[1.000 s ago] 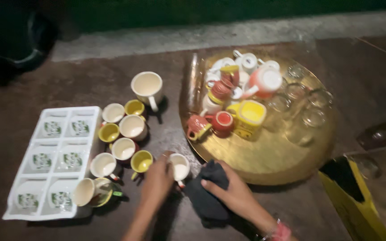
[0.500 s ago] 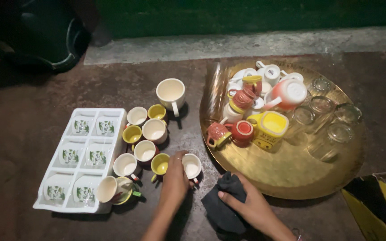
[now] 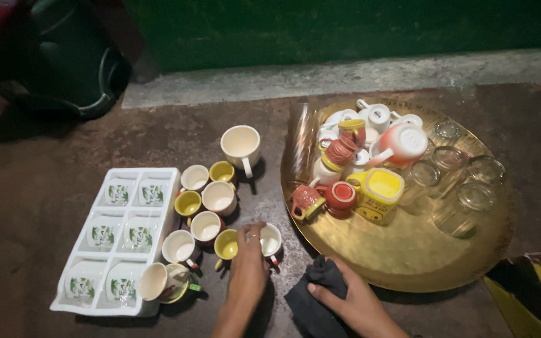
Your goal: The person wipes various cups and mugs using a dark cloth and places them onto the floor and a large metal tray.
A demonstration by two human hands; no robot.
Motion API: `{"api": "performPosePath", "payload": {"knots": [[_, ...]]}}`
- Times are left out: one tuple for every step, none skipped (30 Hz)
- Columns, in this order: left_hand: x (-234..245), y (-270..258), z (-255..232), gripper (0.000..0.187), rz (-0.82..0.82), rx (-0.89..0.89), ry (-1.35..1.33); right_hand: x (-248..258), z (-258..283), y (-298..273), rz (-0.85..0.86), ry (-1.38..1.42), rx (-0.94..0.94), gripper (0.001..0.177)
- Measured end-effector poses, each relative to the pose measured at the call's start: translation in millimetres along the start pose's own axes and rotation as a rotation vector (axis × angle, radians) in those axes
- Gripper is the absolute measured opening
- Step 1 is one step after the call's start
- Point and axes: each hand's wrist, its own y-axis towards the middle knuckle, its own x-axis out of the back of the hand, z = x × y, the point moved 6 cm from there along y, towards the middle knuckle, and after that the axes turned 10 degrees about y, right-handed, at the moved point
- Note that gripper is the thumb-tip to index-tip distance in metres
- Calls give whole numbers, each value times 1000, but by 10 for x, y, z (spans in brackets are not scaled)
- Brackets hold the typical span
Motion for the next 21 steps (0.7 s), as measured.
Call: {"api": "performPosePath", "payload": {"knots": [[14,-15,-16,64,-3,11,42,7,-32,12,17,-16,25,56],[28,-24,-49,53,-8,19,84,18,-61,33,35,-32,53,52],[49,-8,-90,41,-14,29,126,26,-92,51,52,-48,82,49],[84,16,-146,37,-25,20,134,25,-139,78,60,-18,78,50],[124,10,-203,33,-35,11,142,12,-183,106,69,12,74,50],[157,-5,-257,30,-42,5,149,8,-220,129,77,41,66,51],[168,0,-324,25,-28,-37,150,14,-230,165,84,11,77,49],[161,-29,-384,20,-6,-74,150,22,-242,157,90,-19,79,46],[147,-52,-435,15,15,-112,149,28,-246,150,95,-49,81,44],[97,-80,-465,15,73,-111,178,50,-248,135,75,-48,76,46],[43,-107,-485,15,130,-110,206,59,-250,123,55,-46,71,47],[2,-126,-481,15,186,-108,235,58,-249,116,37,-45,67,49],[6,-138,-487,17,172,-129,221,60,-243,101,28,-61,74,50],[22,-142,-483,20,155,-150,210,53,-235,101,23,-75,84,51],[37,-145,-479,23,138,-171,200,46,-228,102,18,-89,94,52],[51,-138,-467,25,114,-172,195,32,-244,111,27,-52,64,52],[59,-134,-457,27,91,-174,190,18,-260,119,35,-16,35,52],[55,-138,-453,29,69,-177,183,15,-275,112,41,20,4,52],[43,-134,-436,32,61,-177,186,21,-245,109,36,-15,44,51],[30,-129,-408,34,55,-175,189,26,-213,100,31,-51,82,50],[13,-124,-381,36,49,-174,191,27,-177,89,26,-87,120,49]]}}
